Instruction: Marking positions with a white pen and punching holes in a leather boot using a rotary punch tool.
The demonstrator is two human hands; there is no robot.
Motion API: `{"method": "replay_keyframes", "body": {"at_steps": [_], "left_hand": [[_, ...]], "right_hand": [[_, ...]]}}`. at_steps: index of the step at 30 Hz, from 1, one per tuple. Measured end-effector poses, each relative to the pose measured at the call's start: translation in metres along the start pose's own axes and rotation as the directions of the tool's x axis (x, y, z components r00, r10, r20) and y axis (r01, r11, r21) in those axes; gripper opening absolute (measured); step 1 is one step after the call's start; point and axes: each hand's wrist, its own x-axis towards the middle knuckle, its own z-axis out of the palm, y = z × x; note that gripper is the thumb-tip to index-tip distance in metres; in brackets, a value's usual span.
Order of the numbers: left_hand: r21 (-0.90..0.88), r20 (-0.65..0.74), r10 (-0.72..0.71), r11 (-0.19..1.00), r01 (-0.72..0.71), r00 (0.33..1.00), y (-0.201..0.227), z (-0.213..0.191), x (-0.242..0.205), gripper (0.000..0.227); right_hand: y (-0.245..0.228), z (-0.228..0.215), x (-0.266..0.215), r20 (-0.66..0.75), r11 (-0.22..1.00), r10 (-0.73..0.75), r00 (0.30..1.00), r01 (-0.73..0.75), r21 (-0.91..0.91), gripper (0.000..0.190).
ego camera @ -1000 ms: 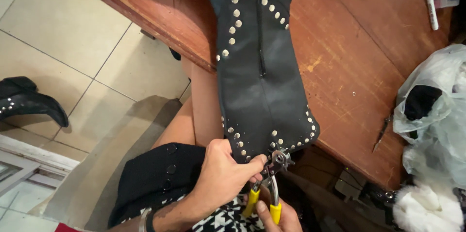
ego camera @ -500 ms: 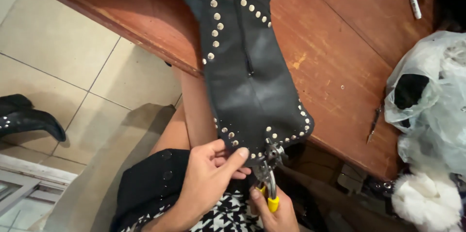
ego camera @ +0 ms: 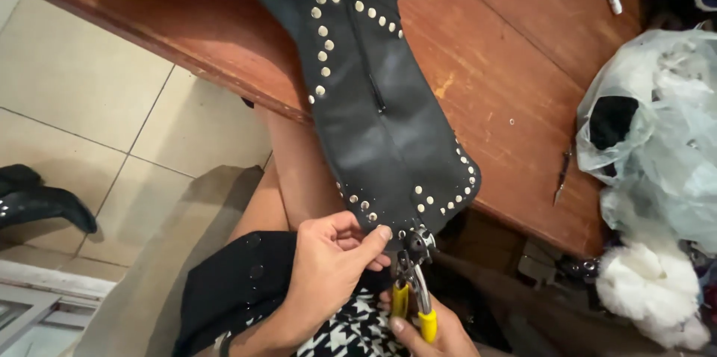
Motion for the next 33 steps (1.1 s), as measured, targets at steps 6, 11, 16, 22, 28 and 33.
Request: {"method": "replay_keyframes", "body": {"at_steps": [6,11,16,22,28,33], "left_hand": [[-0.121,-0.031,-0.043,0.992,0.039,0.999,0.002,0.011,0.0,0.013],[0.078,-0.092,0.066,0.995,-0.059,0.994,0.003,0.008,-0.001,0.014],[0.125,-0.085,0.028,0.992,-0.017,0.996,0.016,0.008,-0.002,0.013],[0.113,-0.112,-0.103,0.987,0.115,0.988,0.02,0.01,-0.003,0.016],[0.058,-0.072,-0.049,0.997,0.053,0.996,-0.003,0.005,0.008,0.016],[0.045,-0.051,-0.04,0.998,0.042,0.998,-0.007,0.004,0.008,0.016]], "right_hand": [[0.007,-0.007,-0.002,0.077,0.998,-0.018,0.997,0.013,0.065,0.052],[-0.002,0.001,0.001,0.047,0.978,0.083,0.995,-0.09,0.188,0.06],[-0.016,0.011,0.007,0.042,0.97,0.062,0.997,-0.07,0.231,0.057],[-0.019,0.014,0.016,0.117,0.945,0.104,0.988,-0.135,0.297,0.05],[-0.006,0.01,0.015,0.124,0.935,0.18,0.976,-0.209,0.288,0.046],[0.001,0.024,0.016,0.085,0.905,0.184,0.979,-0.203,0.374,0.046]]}}
